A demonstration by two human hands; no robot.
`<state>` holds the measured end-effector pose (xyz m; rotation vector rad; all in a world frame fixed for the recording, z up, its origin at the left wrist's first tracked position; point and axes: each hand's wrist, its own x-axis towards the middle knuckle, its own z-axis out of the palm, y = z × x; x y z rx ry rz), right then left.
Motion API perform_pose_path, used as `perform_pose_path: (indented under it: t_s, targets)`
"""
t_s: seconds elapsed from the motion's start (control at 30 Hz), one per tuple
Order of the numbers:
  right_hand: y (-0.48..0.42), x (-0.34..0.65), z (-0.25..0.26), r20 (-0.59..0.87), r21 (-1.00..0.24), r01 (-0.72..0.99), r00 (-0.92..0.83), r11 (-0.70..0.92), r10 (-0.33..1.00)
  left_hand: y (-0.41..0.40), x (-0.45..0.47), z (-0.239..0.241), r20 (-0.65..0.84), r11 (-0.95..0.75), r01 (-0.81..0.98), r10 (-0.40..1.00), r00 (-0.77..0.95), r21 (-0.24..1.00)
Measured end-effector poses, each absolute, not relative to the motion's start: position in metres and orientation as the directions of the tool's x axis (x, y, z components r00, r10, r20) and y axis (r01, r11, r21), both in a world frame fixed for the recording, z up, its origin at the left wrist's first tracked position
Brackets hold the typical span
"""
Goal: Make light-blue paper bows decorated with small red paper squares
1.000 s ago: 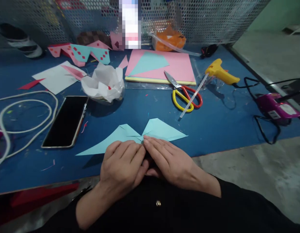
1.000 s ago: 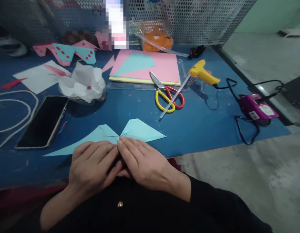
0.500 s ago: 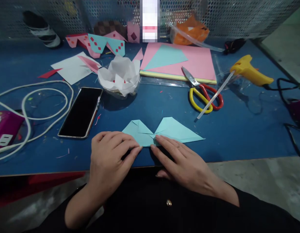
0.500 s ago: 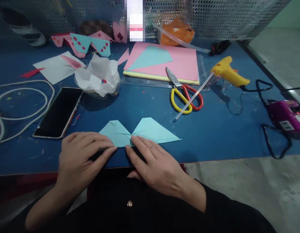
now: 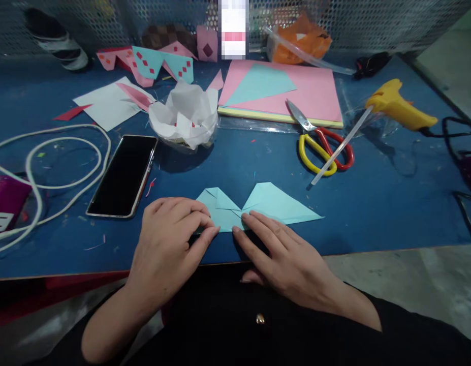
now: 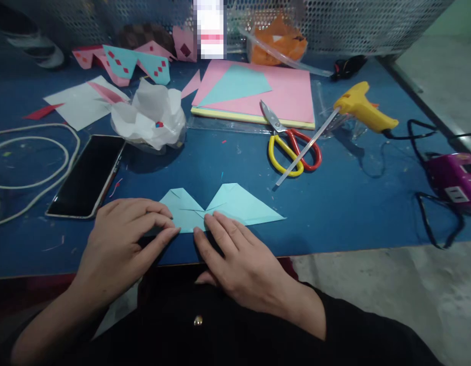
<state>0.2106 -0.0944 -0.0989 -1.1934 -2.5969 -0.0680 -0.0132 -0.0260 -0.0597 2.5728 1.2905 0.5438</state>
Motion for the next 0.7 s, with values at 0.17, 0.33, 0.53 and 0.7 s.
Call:
perform_pose_path:
  t_s: [0.17, 0.33, 0.53, 0.7]
  targets:
    - [-0.093, 0.207, -0.097, 0.262, -0.053, 0.753, -0.624, 0.656, 0.736, -0.025, -0.012, -0.059, 0.238, -0.594, 0.719, 0.804, 0.545, 0.359]
    - [-0.092, 0.206, -0.095, 0.262, -0.021, 0.752, -0.632, 0.659, 0.729, -0.022, -0.015, -0.061, 0.25, -0.594, 0.723, 0.804, 0.54, 0.352]
    - [-0.092, 0.203, -0.093, 0.249, 0.016, 0.75, -0.644, 0.662, 0.723, -0.021, -0.026, -0.064, 0.254, -0.591, 0.737, 0.807, 0.534, 0.329]
    - [-0.091, 0.201, -0.091, 0.24, 0.039, 0.761, -0.637, 0.648, 0.733, -0.022, -0.038, -0.064, 0.245, -0.57, 0.772, 0.821, 0.516, 0.281]
